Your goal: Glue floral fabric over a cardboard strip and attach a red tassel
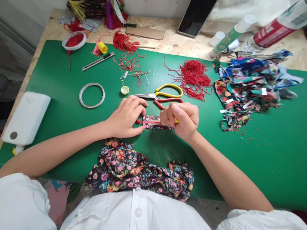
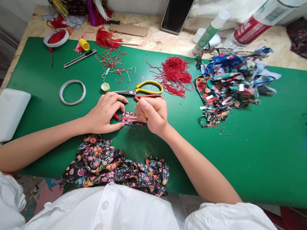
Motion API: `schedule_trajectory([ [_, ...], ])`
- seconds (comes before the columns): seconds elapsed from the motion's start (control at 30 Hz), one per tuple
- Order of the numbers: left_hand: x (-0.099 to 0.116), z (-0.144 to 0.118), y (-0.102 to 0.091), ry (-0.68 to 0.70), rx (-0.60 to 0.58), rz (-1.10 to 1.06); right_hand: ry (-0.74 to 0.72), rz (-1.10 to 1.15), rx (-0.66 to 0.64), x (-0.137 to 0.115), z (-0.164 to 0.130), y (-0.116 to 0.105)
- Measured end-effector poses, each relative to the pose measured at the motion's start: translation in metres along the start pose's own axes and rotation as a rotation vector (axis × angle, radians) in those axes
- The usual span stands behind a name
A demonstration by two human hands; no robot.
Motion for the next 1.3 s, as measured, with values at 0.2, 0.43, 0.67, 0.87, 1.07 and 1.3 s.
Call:
schedule_trajectory([
  [0.2,-0.001,0.000,0.001,-0.008,-0.006,-0.014,-0.022,-0.016,0.018,-0.005,-0.004,-0.007],
  [0.43,0.000,0.000,0.000,-0.009,-0.011,-0.023,-0.048,-0.064,0.002,-0.008,-0.008,-0.012],
  [0.67,0.000,0.001,0.000,-0.012,-0.011,-0.015,-0.181,-0.502,-0.131,-0.023,-0.016,-0.011],
  [0.87,0.000,0.000,0.000,-0.007,-0.009,-0.014,-0.496,-1.314,-0.128,-0.055,-0.023,-0.007],
  [1.07,0.000,0.001,0.001,-0.016,-0.019,-0.020,-0.347,-1.253,0.109,-0.066,-0.019,-0.042],
  [1.3,0.000,0.001,0.001,-0.009,-0.015,-0.014,-0.379,-1.126,0.376,-0.087,-0.023,-0.069],
])
Point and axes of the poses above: each hand's wrist, its own z-axis towards the middle knuckle, its own y-axis out of the palm, x = y × z, the point moved 10 cm from there along z, towards the middle knuckle, and after that the axes turned 9 degrees about z, right-handed, at the moved point
